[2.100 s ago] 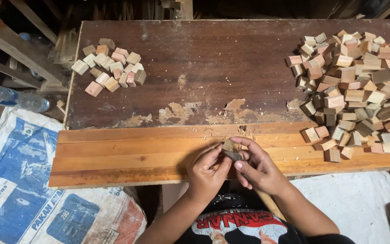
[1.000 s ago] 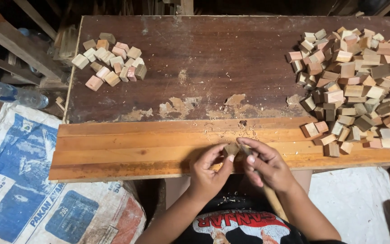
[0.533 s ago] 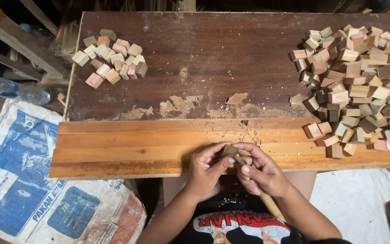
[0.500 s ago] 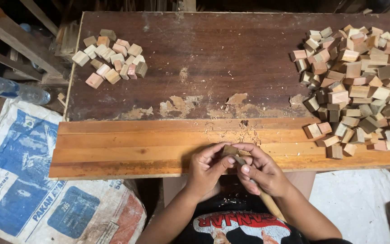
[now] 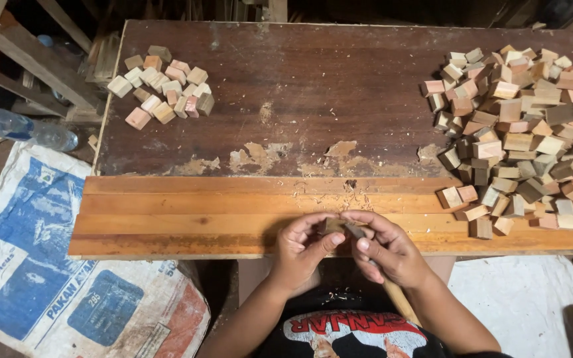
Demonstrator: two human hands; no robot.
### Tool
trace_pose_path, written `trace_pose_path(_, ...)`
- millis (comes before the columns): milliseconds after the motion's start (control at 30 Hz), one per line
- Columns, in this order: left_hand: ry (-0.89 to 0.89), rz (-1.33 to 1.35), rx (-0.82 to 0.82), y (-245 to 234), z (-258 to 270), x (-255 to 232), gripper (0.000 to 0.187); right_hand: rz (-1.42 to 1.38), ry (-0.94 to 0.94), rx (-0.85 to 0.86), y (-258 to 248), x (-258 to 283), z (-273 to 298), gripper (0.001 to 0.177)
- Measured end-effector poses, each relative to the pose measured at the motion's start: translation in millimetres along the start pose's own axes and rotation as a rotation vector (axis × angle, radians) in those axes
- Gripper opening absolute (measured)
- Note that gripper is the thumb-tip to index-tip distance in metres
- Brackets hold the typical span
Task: The person carves small wooden blocks using a chisel, holding the block in one hand and the tool in the other. They repeatedly shape the wood and place the finished pieces into a pile on the left side of the table.
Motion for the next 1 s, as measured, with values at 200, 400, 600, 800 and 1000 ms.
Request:
trace_pose_path(200, 0.031, -0.041, 0.036, -1.3, -2.0, 12.7, 0.039, -0.010, 0.048, 0.056, 5.9, -0.4, -5.1, 0.046)
trace_pose_path(400, 0.019, -0.034, 0.034, -3.6, -4.9, 22.8, 0.038, -0.079, 0.058, 0.041, -13.4, -4.2, -8.5, 0.037)
trace_pose_path(600, 0.076, -0.078, 0.128, -3.5, -12.9, 13.1, 0.033, 0.054, 0.184, 0.179, 11.9, 9.1, -13.7, 0.043)
trace_pose_path(800, 0.066, -0.066, 0.150, -6.9, -14.2, 19.9, 0.032, 0.021, 0.107, 0.287, 7.9, 10.3, -19.0, 0.039)
trace_pose_path(1000, 0.083, 0.005, 0.198, -6.7, -21.7, 17.3, 0.031, 0.070, 0.062, 0.281, -2.8, 12.2, -23.5, 0.036)
Point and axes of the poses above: each hand's wrist, its own z-axis away from the middle knuckle, its own y-axis out of the palm, x = y × z, the point moved 4 cm from there along -z, towards the middle knuckle, and after that the axes turned 15 degrees about -z, right-handed, at the moved point
